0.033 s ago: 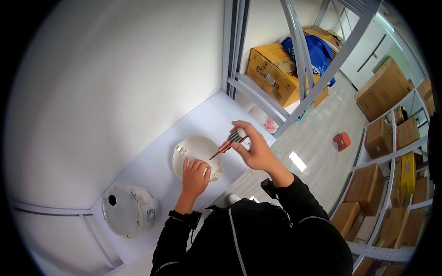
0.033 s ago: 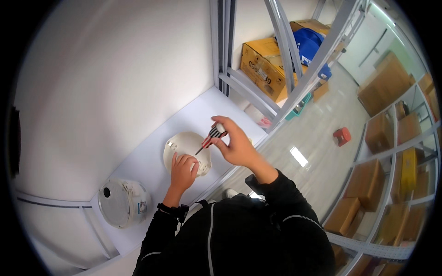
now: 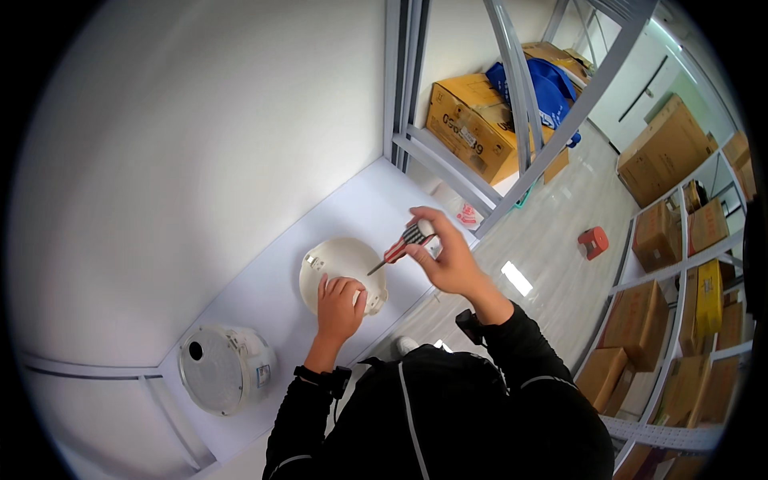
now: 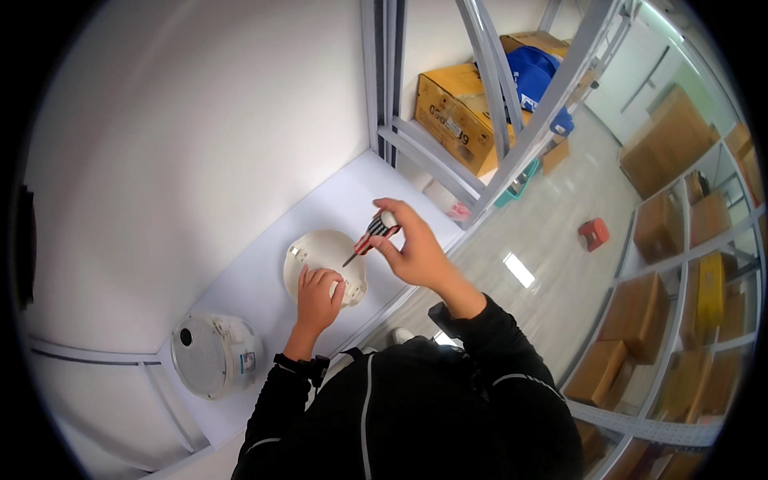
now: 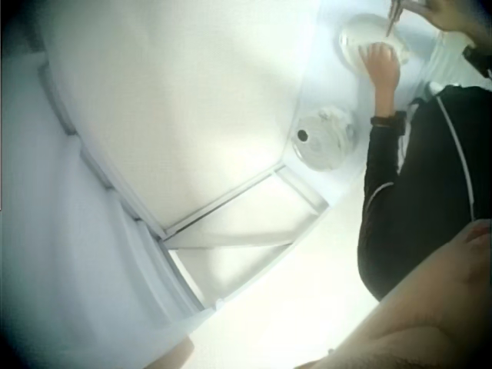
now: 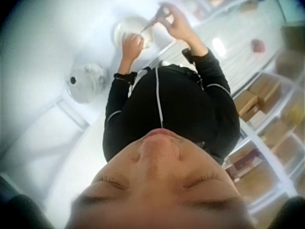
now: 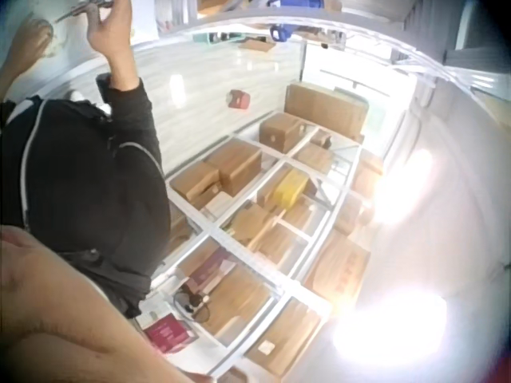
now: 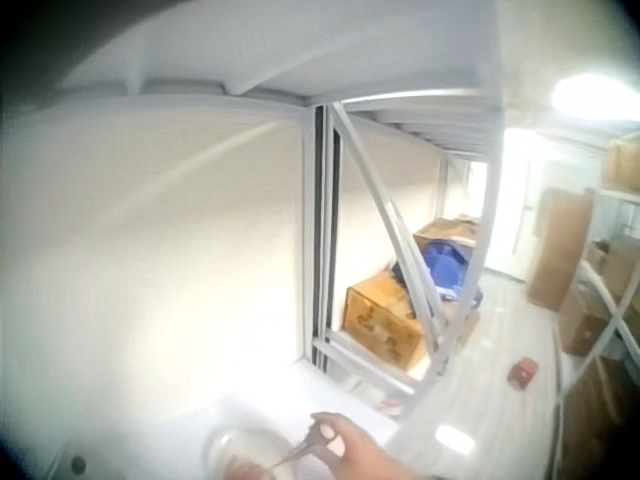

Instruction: The person disassembles a white electric rice cooker on a white table. They remove the lid, use a screwdriver to unscrew the base plate, and then detach the inner metal pot from the cooker body.

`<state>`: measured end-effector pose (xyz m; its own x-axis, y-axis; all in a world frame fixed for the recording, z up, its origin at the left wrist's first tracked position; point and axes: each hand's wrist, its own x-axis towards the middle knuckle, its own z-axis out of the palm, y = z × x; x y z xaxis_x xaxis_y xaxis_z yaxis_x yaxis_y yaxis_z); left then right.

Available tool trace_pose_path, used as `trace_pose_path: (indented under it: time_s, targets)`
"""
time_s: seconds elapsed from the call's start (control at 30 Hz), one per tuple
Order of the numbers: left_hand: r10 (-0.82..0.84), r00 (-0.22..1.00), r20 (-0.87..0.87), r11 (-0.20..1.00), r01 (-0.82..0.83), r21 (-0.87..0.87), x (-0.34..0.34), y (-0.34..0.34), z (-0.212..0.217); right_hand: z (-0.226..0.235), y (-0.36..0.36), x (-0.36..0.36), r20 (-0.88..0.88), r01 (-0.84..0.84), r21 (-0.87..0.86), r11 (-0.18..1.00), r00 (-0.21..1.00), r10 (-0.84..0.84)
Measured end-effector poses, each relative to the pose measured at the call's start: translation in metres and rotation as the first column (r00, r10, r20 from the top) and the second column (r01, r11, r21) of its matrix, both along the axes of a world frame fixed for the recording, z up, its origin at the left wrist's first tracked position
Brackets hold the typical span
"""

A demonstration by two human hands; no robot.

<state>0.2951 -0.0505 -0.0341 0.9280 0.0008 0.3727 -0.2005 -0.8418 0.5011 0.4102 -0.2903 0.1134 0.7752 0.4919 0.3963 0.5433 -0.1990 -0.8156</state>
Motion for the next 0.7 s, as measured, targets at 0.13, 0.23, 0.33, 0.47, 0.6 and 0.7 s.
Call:
trace_pose_path:
  time_s: [0.13,0.23,0.33,0.47,0.6,0.7]
  targets:
    - [-0.009,0.999,0.039,0.991,0.014,-0.135,0.018,-0.017,0.007,-0.006,-0.02,0.006,0.013,0.114,0.082,0.99,0.993,-0.116]
    - [-0.038,0.999,0.0,0.995,0.038,-0.096,0.035,-0.029,0.008,-0.002,-0.031,0.007,0.139,0.2,0.1,0.975,0.967,-0.212]
    - [-0.078,0.993,-0.088,0.997,0.075,-0.035,0.055,-0.052,0.009,0.009,-0.052,0.011,0.285,0.231,0.123,0.965,0.923,-0.257]
    - [-0.092,0.995,-0.041,0.996,0.091,-0.021,0.09,-0.09,0.012,0.009,-0.094,0.036,0.301,0.201,0.116,0.973,0.926,-0.227]
    - [-0.031,0.997,-0.067,0.998,0.027,-0.059,0.127,-0.13,-0.005,0.005,-0.131,0.067,0.155,0.105,0.126,0.986,0.98,-0.124]
    - [0.049,0.99,-0.135,0.995,-0.06,-0.083,0.146,-0.153,-0.018,0.002,-0.155,0.091,0.224,-0.012,0.078,0.997,0.974,-0.006]
